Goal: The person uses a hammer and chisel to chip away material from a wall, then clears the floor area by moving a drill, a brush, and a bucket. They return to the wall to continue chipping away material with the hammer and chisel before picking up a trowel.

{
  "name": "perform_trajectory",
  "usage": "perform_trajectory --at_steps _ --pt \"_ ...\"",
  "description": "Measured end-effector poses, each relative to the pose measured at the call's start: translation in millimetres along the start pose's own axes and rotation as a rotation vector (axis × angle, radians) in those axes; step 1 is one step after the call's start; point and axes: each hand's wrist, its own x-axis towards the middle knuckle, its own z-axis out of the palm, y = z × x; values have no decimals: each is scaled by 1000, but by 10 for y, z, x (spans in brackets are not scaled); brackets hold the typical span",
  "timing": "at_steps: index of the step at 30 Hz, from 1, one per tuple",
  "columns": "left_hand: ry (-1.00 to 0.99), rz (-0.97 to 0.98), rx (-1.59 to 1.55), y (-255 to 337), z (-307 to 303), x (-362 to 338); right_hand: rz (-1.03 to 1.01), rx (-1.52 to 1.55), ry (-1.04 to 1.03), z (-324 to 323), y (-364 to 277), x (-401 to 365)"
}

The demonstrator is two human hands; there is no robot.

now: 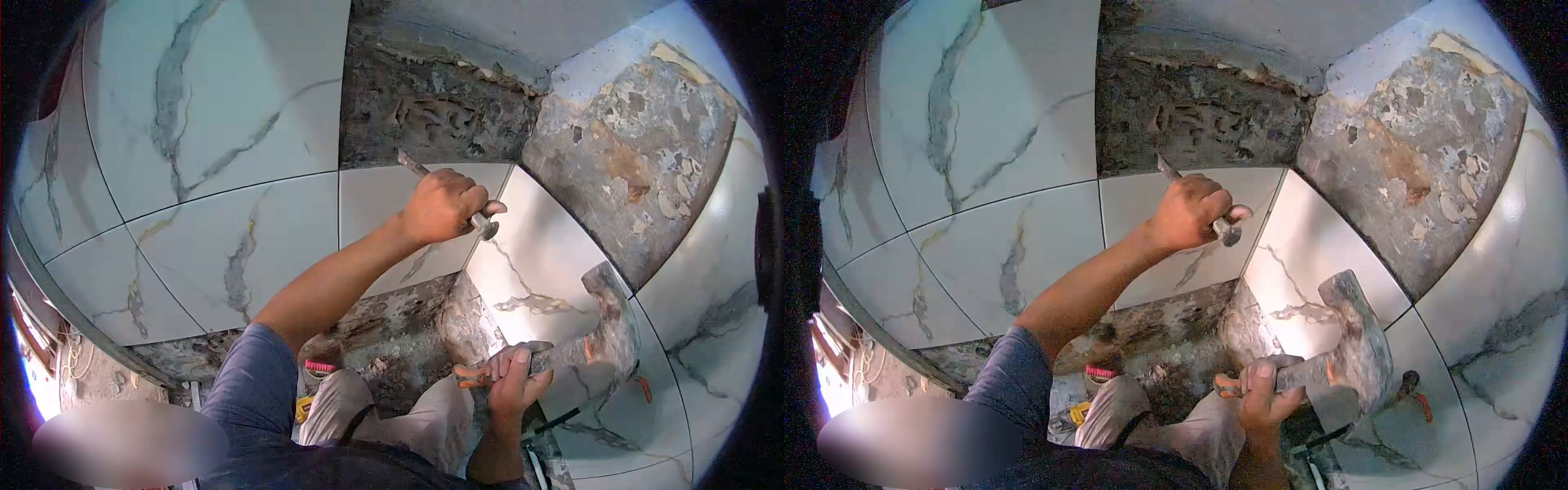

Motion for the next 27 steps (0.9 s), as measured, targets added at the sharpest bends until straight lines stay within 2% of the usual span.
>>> perform_trajectory --at_steps 3,5,6,8,12,13,15,18,20,21,22,24,27 --pt "-26 -30 7 -36 -5 -35 5 -36 61 159 -89 -8" --pt "-23 -27 0 -53 1 -46 -134 -24 38 177 -34 1" --pt "-19 -21 -8 -59 0 -50 -132 -25 36 190 -13 5" --pt "-13 -27 -15 -60 -22 -51 -314 28 -22 222 38 15" --pt "6 -26 -41 -67 -49 -44 -382 -51 -103 230 401 64" --pt "6 -28 -43 -76 -47 -54 -185 -276 -69 182 562 70" --pt "5 -14 -21 -96 -39 -69 17 -501 -32 167 586 63" --pt "-29 -23 -8 -87 -30 -66 59 -615 -47 242 438 26" --pt "-8 -17 -29 -70 -23 -48 23 -119 114 324 345 -40" --pt "14 -8 -49 -61 -22 -29 -148 -159 1 252 318 2" --pt "15 -10 -48 -45 -16 -7 -147 -160 -1 262 261 11" --pt "31 -16 -19 -22 -8 34 -297 -59 37 346 48 56" --pt "-10 -71 -20 -50 -30 40 -336 -90 28 268 -3 84"
